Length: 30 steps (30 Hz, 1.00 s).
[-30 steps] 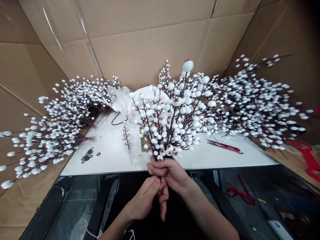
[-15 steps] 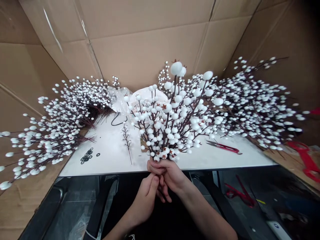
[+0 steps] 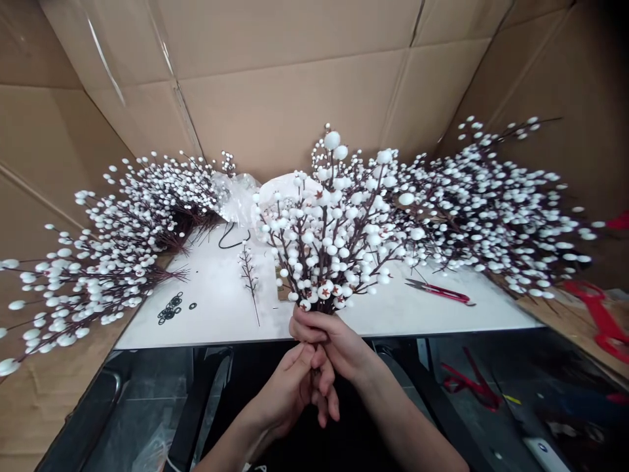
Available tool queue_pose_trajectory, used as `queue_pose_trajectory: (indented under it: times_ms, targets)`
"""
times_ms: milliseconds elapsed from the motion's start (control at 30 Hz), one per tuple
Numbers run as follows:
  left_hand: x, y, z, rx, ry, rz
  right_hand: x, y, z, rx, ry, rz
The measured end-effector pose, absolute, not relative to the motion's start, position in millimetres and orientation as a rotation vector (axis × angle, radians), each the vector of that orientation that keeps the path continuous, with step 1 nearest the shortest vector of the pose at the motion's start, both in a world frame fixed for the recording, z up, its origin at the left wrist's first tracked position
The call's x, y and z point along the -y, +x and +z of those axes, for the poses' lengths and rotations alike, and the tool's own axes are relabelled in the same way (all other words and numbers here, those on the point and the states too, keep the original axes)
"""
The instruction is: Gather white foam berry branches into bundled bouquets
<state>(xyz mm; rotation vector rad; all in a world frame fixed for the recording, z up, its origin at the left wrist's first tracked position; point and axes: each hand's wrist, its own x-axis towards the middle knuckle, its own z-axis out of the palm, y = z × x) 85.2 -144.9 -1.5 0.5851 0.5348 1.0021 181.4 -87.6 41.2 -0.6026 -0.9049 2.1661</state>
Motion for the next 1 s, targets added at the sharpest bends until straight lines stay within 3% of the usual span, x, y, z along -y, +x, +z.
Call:
queue_pose_trajectory:
  times_ms: [433, 733, 1000]
  targets:
    - [145, 82, 5, -0.344, 0.374, 1.008, 87, 188, 29, 0.732, -0.373, 2.349]
    - [148, 81, -1, -0.212, 0.392, 1.027, 109, 185, 25, 0.969, -0.501, 2.135]
    - [154, 84, -20, -0.241, 0.405, 1.021, 95, 185, 14, 1.011, -0.388, 2.334]
